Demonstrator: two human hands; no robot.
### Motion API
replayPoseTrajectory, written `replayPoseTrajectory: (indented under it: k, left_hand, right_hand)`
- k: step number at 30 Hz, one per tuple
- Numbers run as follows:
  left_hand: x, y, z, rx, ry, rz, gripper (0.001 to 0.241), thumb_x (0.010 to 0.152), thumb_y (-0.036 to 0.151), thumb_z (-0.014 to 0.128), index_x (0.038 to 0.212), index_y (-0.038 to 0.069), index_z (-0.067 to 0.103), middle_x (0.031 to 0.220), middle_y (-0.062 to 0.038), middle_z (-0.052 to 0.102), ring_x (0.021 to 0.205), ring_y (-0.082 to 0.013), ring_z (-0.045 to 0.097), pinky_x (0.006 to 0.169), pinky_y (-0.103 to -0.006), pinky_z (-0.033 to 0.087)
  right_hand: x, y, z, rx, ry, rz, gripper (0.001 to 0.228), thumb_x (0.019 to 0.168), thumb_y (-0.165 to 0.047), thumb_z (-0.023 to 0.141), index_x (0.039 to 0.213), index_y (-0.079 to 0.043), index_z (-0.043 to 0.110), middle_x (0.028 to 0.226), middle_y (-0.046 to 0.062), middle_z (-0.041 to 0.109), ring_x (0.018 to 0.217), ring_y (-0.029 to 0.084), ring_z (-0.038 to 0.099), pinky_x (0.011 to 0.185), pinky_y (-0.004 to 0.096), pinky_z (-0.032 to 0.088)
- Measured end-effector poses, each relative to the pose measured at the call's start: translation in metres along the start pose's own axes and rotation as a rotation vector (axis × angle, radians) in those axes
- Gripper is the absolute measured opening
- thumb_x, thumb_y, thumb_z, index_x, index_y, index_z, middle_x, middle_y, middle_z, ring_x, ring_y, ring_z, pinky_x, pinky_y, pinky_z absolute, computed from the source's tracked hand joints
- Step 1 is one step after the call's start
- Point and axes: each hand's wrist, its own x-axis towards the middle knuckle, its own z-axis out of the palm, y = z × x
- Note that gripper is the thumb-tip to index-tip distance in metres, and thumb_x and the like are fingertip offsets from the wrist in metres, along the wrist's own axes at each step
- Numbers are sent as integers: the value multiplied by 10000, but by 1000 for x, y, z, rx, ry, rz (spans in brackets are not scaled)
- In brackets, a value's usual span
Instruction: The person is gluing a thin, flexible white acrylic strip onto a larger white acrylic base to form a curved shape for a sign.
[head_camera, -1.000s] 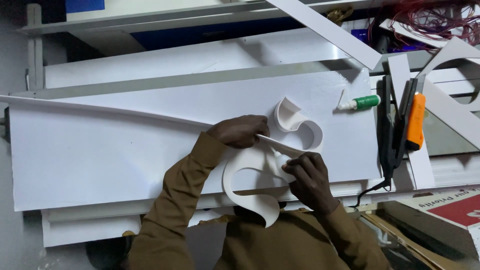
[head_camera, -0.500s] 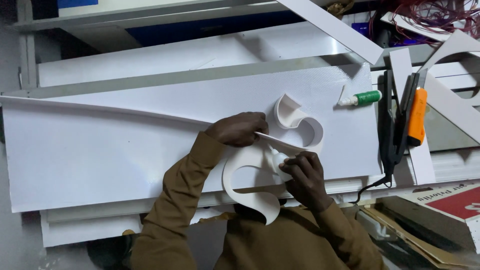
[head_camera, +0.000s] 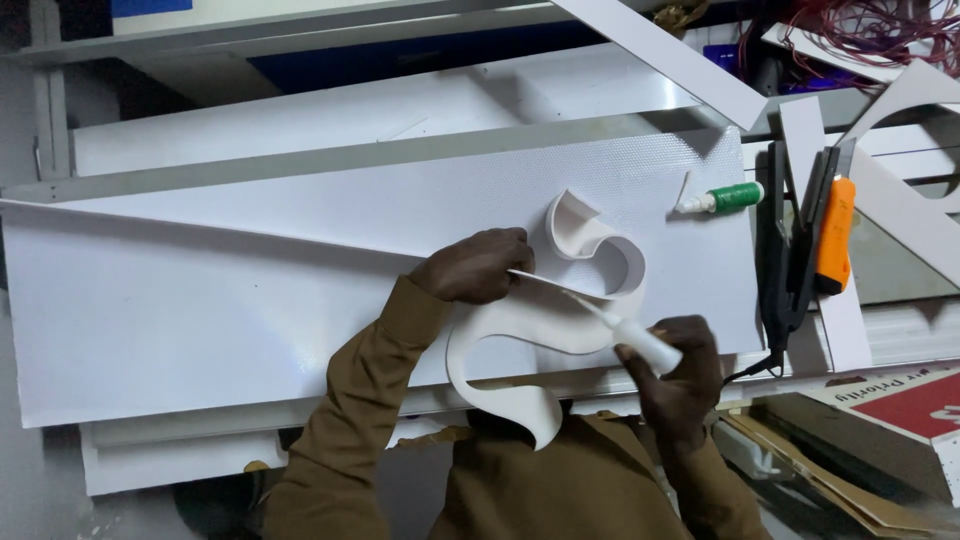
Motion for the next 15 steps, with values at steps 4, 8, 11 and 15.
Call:
replayPoseTrajectory:
  k: [4,8,11,15]
  left_hand:
    - [-1,2,5,14,19,-9,193,1027,84,697,1178,22,798,1246,-221,723,1088,-430,733,843,-525,584]
    - [1,2,9,24,48,-13,161,1041,103,689,1144,23,784,1183,-187,704,1013,-374,689,793,-488,547]
    - [-3,7,10,45,61,-20,147,1045,100,683,1136,20,767,1141,-165,692,959,-344,656,756,-467,512]
    - [-5,12,11,75,86,-28,124,1043,93,695,1119,19,760,1110,-172,694,944,-346,650,745,-479,494]
  right_hand:
    - [33,-7,8,355,74,254,438,1021,-129,849,1182,-68,446,1170,100,590,1086,212,688,979,460,676]
    - [77,4,15,346,-7,262,480,988,-1,856,1320,-2,510,1200,159,627,1123,304,750,1042,537,661]
    - [124,9,24,143,-131,129,401,1009,-8,902,1337,58,680,1221,234,752,1223,389,765,1111,553,595]
    - [177,32,47,-37,-229,-92,218,1016,13,953,1162,23,792,1269,172,829,1243,413,790,1115,497,589]
